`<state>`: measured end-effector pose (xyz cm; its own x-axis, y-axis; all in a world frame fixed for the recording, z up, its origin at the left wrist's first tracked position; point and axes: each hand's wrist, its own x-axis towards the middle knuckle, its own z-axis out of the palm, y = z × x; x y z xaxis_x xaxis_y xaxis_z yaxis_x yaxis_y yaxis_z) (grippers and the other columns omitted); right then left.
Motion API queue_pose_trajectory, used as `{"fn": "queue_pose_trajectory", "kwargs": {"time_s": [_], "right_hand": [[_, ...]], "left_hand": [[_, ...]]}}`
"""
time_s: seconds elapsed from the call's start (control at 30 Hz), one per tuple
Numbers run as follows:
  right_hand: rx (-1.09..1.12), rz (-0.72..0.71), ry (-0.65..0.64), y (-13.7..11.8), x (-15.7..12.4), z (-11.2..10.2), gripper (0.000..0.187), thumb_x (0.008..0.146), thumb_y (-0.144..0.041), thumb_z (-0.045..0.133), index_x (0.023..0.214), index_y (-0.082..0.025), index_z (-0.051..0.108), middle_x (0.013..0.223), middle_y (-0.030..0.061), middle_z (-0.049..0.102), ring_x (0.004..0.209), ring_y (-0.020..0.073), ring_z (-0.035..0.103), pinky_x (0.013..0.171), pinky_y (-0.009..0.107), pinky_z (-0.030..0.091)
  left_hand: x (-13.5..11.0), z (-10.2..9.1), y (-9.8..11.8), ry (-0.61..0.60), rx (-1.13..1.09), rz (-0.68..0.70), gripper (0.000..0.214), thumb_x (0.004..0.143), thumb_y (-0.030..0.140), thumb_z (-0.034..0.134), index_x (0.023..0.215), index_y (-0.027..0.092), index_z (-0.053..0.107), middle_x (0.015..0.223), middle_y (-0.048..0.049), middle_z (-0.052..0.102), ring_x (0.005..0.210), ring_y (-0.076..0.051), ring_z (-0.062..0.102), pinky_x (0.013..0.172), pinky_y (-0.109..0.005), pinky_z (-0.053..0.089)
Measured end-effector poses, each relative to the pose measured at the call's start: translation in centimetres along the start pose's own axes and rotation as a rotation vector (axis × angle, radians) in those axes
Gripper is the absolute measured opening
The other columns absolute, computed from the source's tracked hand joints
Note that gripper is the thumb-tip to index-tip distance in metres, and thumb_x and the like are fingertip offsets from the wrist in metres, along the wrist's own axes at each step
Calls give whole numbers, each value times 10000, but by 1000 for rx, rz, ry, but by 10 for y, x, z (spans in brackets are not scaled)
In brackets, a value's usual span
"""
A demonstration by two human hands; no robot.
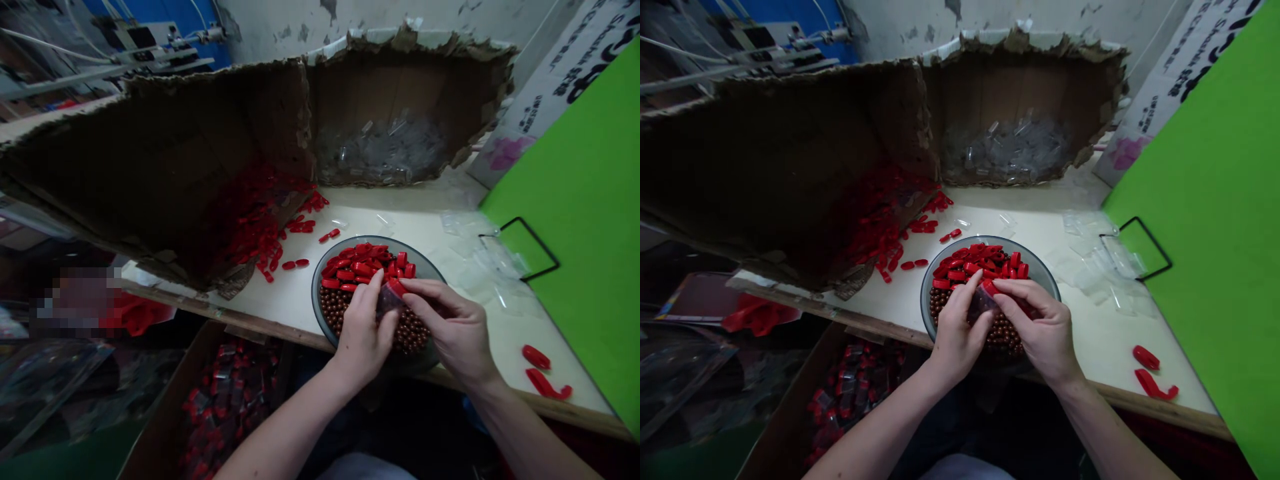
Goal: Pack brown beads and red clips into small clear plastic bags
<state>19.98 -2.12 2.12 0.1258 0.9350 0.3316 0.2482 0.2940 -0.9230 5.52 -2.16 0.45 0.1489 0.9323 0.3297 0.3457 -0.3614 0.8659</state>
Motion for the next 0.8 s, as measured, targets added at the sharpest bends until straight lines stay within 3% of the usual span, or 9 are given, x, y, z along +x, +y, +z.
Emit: {"fn": "queue_pose_trajectory", "kwargs": {"time_s": [0.3,0.47,0.57,0.67,0.8], "right_hand": [[-190,-262,60,8,-11,10,387,829,-103,654,1152,-312,682,1103,4,704,982,167,653,931,325,504],[-195,-166,-10,11,-9,4,315,869,-156,617,1136,-310,684,1094,6,689,1001,171,634,936,323,489],[-177,-100,-62,11,-6,0,257,889,-202,603,1108,-304,690,1102,9,675,1022,170,618,949,319,467],[-162,-91,-88,8,0,-1,187,913,-265,573,1042,-279,708,1064,25,664,1016,177,606,934,317,456],[59,33,-191,1,15,0,312,961,-413,446,1059,-268,704,1025,43,665,984,188,611,907,331,468]], "left_hand": [[2,1,7,34,-148,-120,535,832,149,570,1356,196,474,1228,-93,602,1128,-202,570,1012,-355,438],[9,-3,4,-39,-259,-232,498,779,192,667,1265,192,559,1242,-83,615,1152,-208,559,1039,-348,408],[13,-10,2,-175,-437,-347,386,817,298,644,1182,183,594,1028,-56,661,870,-151,620,781,-271,504],[13,-14,2,-295,-611,-466,321,889,399,527,1090,158,597,754,6,578,573,-78,508,502,-197,402],[11,-17,3,-359,-711,-506,295,878,435,534,949,151,572,733,18,549,548,-56,468,471,-174,334]]}}
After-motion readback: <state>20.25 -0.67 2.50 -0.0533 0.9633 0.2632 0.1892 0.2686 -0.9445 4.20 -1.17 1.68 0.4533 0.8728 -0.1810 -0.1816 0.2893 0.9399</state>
